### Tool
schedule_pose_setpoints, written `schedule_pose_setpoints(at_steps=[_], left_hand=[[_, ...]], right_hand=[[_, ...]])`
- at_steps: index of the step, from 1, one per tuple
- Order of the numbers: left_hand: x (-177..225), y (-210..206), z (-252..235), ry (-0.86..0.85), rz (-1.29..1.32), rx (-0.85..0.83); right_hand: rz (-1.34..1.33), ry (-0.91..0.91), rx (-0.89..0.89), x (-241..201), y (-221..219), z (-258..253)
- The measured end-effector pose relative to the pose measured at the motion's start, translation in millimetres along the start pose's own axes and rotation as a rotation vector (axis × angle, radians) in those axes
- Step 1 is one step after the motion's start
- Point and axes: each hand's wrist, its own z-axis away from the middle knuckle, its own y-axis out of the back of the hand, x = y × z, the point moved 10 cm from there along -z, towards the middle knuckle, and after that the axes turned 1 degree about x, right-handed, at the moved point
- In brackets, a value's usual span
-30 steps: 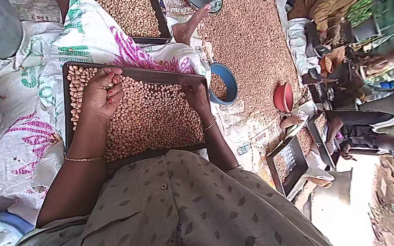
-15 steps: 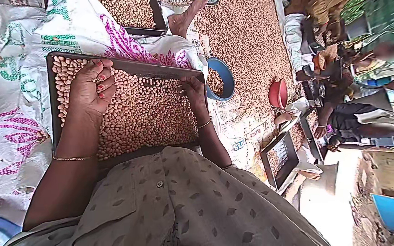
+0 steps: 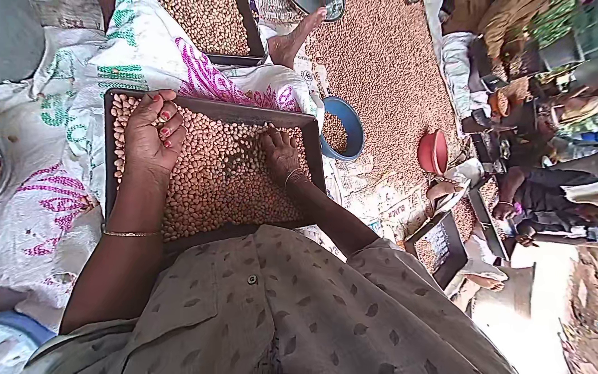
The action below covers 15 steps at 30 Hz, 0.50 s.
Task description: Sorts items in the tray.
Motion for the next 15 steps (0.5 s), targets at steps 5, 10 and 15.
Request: schedule_pose_setpoints(at_steps=[5, 10, 15], left_hand=[[3, -4, -2, -0.009, 0.027, -0.004], [3, -3, -1, -0.014, 0.025, -0.006], [5, -1, -2, -0.018, 0.04, 0.009]], right_hand=[[-0.025, -0.367, -0.093, 47, 30, -9], [-0.49, -0.058, -0.067, -44, 39, -37], [-0.626, 0.26, -0.147, -132, 1, -34]])
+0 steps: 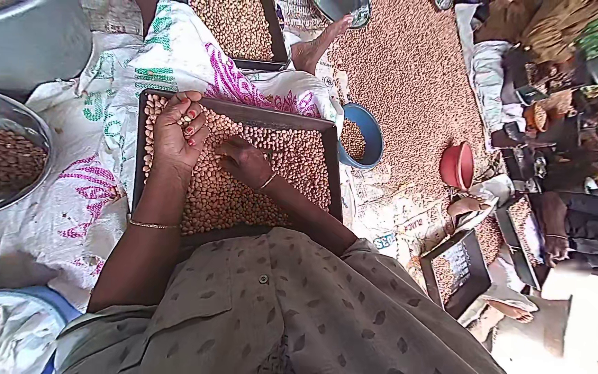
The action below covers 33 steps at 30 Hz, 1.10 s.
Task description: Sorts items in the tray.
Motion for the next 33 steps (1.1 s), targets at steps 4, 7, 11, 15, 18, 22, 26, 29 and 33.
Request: schedule_pose_setpoints(at_steps=[4, 7, 11, 15, 18, 22, 26, 29, 33], left_hand=[[0, -2, 0, -0.002, -0.003, -0.002], [-2, -4, 1, 0.01, -0.008, -0.013], [-14, -1, 6, 0.183, -0.298, 0.046], [-34, -5, 13, 0.351, -0.519, 0.008], [-28, -6, 12, 0.311, -0.299, 0.013], [-2, 7, 3, 0.123, -0.01, 0.131], [2, 7, 3, 0.067, 0.078, 0.121], [2, 5, 3, 0.077, 0.033, 0.09], [-6, 7, 4, 0.147, -0.113, 0.114]], right_hand=[[0.03, 0.046, 0.115, 0, -8, 5], [-0.054, -0.004, 0.177, 10, 3, 8], [-0.187, -0.128, 0.414, 32, 49, 10], [-0.428, -0.056, 0.513, 5, 76, 6], [-0.514, -0.055, 0.548, -3, 64, 2], [-0.315, 0.062, 0.234, -35, 12, 2], [-0.069, 0.118, 0.077, -57, -10, 15], [-0.13, 0.082, 0.11, -30, -4, 4], [-0.182, -0.142, 0.206, 14, 36, 5]])
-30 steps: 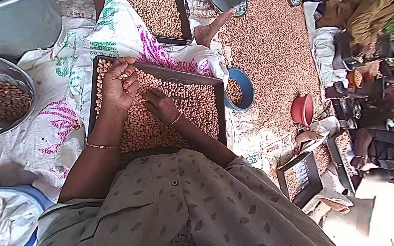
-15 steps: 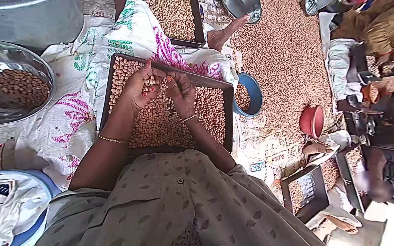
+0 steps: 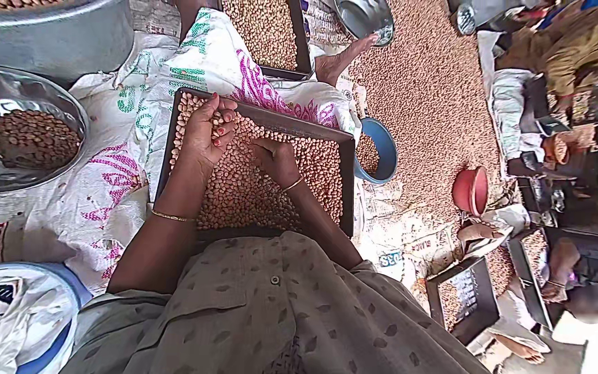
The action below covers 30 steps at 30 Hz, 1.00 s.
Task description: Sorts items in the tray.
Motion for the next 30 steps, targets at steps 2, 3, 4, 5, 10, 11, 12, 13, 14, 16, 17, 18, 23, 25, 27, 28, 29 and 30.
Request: schedule_pose_setpoints(at_steps=[2, 3, 4, 5, 10, 11, 12, 13, 14, 16, 17, 18, 23, 25, 27, 28, 29, 30], left_hand=[[-1, -2, 1, 0.008, -0.008, -0.001], [0, -2, 1, -0.002, 0.009, -0.001], [2, -1, 1, -0.019, 0.038, 0.005], [5, 0, 1, -0.042, 0.071, 0.017], [11, 5, 1, -0.093, 0.154, 0.053], [11, 4, 1, -0.09, 0.156, 0.052], [10, 3, 1, -0.089, 0.151, 0.046], [10, 2, 1, -0.088, 0.143, 0.037], [10, 2, 1, -0.087, 0.137, 0.031], [10, 2, 1, -0.085, 0.132, 0.026], [10, 1, 1, -0.085, 0.13, 0.02], [10, 1, 1, -0.087, 0.13, 0.011], [6, 0, 1, -0.052, 0.111, 0.01], [-2, 0, 1, 0.036, -0.038, 0.013], [-15, -2, 3, 0.14, -0.231, 0.011], [-20, -3, 4, 0.175, -0.318, 0.006], [-23, -5, 5, 0.194, -0.374, -0.002], [-26, -6, 6, 0.214, -0.384, -0.013]], right_hand=[[-0.08, -0.087, 0.02, 8, 11, -8], [-0.127, -0.126, -0.021, 8, 8, -11], [-0.163, -0.138, -0.065, 6, 2, -13], [-0.186, -0.122, -0.107, 4, -8, -14], [0.036, 0.128, -0.066, -13, -45, -6], [0.092, 0.14, -0.058, -15, -48, -4], [0.139, 0.122, -0.069, -14, -50, -2], [0.169, 0.092, -0.085, -13, -51, -2], [0.177, 0.064, -0.095, -11, -50, -2], [0.143, 0.003, -0.105, -2, -44, -3], [0.114, -0.047, -0.132, 4, -40, -3], [0.081, -0.101, -0.173, 10, -36, -3], [-0.011, -0.286, -0.226, 43, -4, -2], [0.022, -0.221, -0.078, 36, 19, -10], [-0.088, -0.08, 0.034, 8, 34, -20], [-0.167, 0.014, 0.063, -11, 39, -24], [-0.231, 0.101, 0.095, -27, 43, -27], [-0.256, 0.16, 0.147, -38, 46, -29]])
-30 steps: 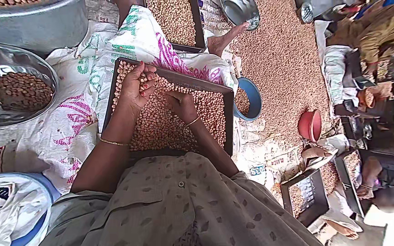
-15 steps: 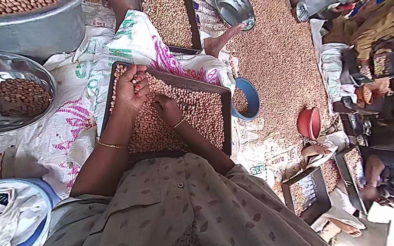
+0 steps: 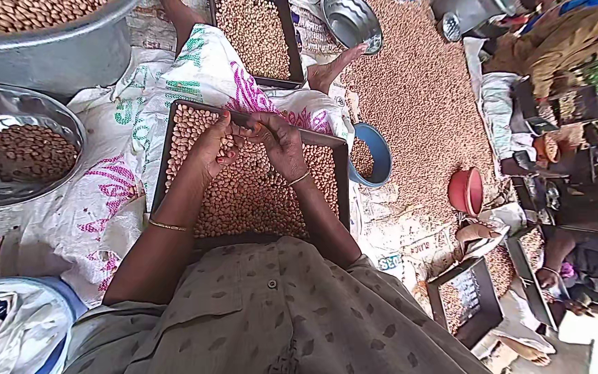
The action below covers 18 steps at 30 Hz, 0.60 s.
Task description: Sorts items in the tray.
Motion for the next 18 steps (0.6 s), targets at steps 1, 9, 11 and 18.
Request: schedule_pose_setpoints(at_steps=[1, 9, 11, 18], left_hand=[[-2, -2, 0, 0.01, 0.023, -0.03], [13, 13, -1, -0.099, 0.4, 0.049], [13, 13, -1, -0.104, 0.388, 0.043], [14, 13, -1, -0.123, 0.383, 0.039]], right_hand=[[0.023, 0.027, 0.051, -2, 2, -3], [0.455, -0.159, -0.468, 65, -52, 33], [0.544, -0.179, -0.549, 67, -59, 36], [0.721, -0.214, -0.582, 64, -65, 52]])
